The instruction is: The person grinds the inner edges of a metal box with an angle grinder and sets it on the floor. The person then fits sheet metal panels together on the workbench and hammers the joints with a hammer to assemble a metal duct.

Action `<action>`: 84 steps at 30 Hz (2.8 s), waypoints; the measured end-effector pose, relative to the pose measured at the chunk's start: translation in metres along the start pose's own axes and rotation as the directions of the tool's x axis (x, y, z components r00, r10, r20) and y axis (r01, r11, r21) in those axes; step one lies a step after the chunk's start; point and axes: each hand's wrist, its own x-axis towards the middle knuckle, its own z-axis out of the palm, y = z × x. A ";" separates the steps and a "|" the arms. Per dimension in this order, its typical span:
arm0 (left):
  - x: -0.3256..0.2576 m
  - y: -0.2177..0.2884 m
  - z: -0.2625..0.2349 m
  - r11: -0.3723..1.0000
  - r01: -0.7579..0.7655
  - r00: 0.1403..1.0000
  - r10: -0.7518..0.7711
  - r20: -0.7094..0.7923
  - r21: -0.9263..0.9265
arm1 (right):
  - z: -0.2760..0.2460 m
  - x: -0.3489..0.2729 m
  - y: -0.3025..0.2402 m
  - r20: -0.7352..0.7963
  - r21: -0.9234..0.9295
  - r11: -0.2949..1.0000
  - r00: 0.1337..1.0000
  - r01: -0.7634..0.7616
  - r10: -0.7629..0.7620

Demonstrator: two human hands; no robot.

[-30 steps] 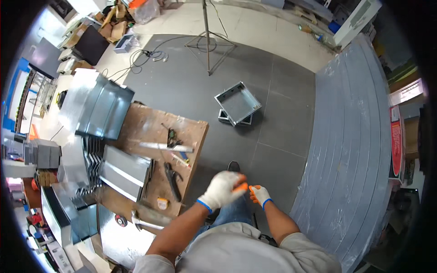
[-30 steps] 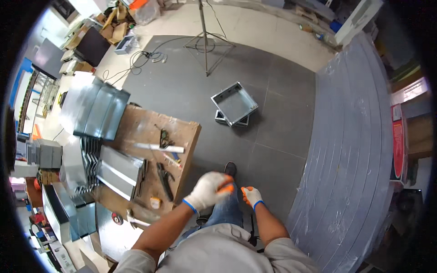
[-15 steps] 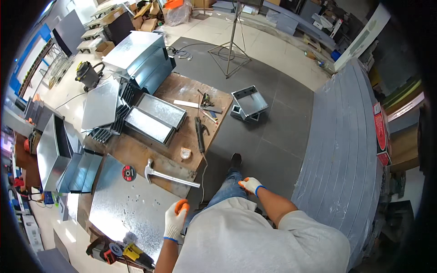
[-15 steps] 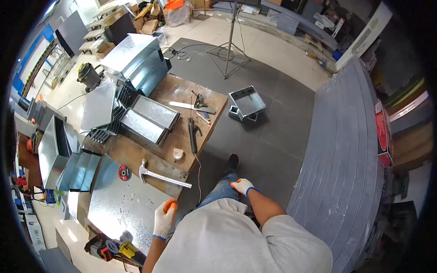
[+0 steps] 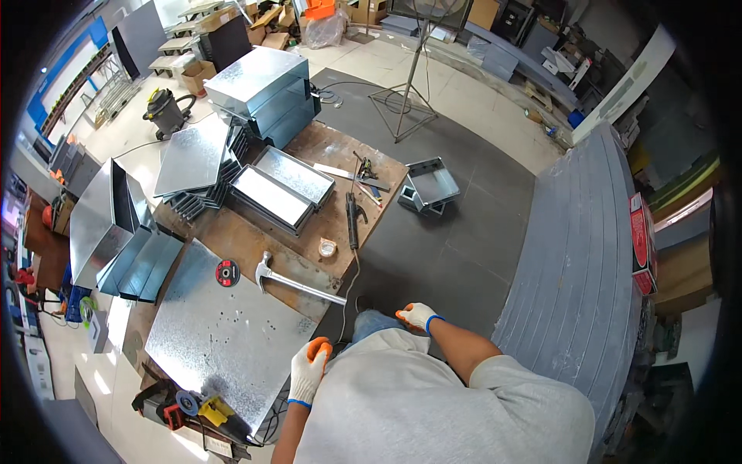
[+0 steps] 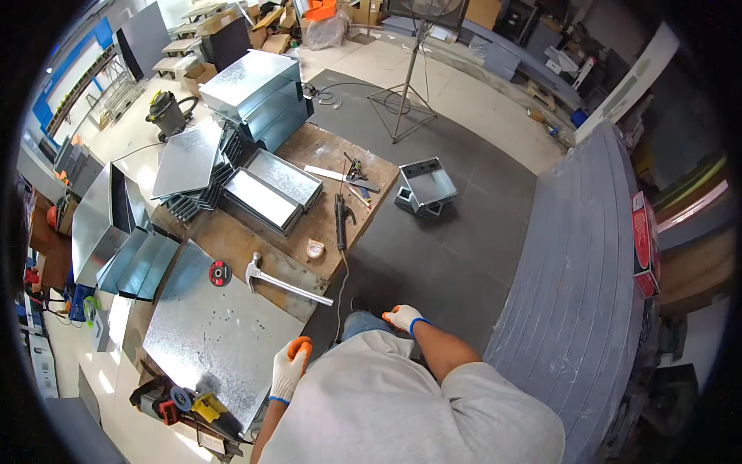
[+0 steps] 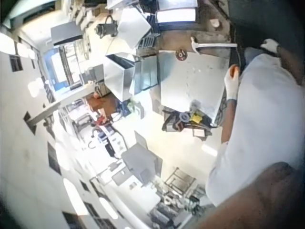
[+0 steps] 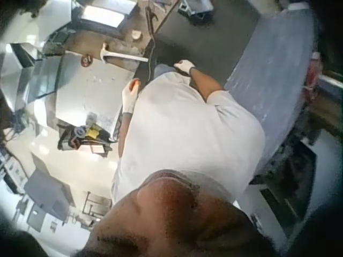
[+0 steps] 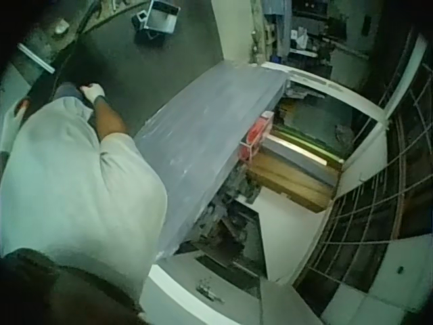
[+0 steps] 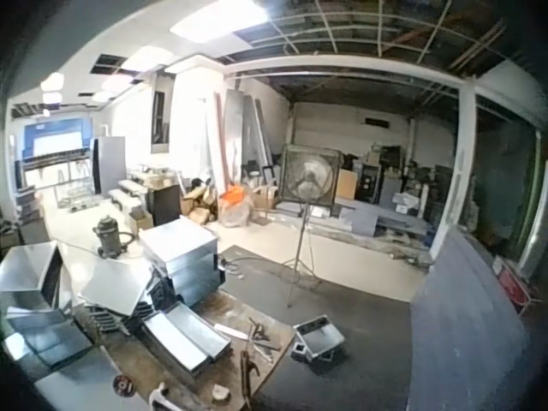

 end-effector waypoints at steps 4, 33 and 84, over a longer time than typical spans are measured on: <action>-0.005 -0.005 -0.014 0.992 0.099 0.992 -0.092 -0.088 0.075 | 0.011 0.020 0.009 0.023 -0.107 0.993 0.998 0.057 -0.055; -0.101 -0.055 0.003 0.814 0.518 0.487 -0.534 -0.691 -0.264 | -0.088 0.188 -0.704 -0.013 0.955 0.162 0.582 0.248 -0.813; -0.104 -0.140 -0.167 0.871 0.438 0.730 -0.489 -0.478 -0.223 | 0.020 -0.254 -0.397 0.554 -0.205 -0.193 -0.049 0.959 -0.831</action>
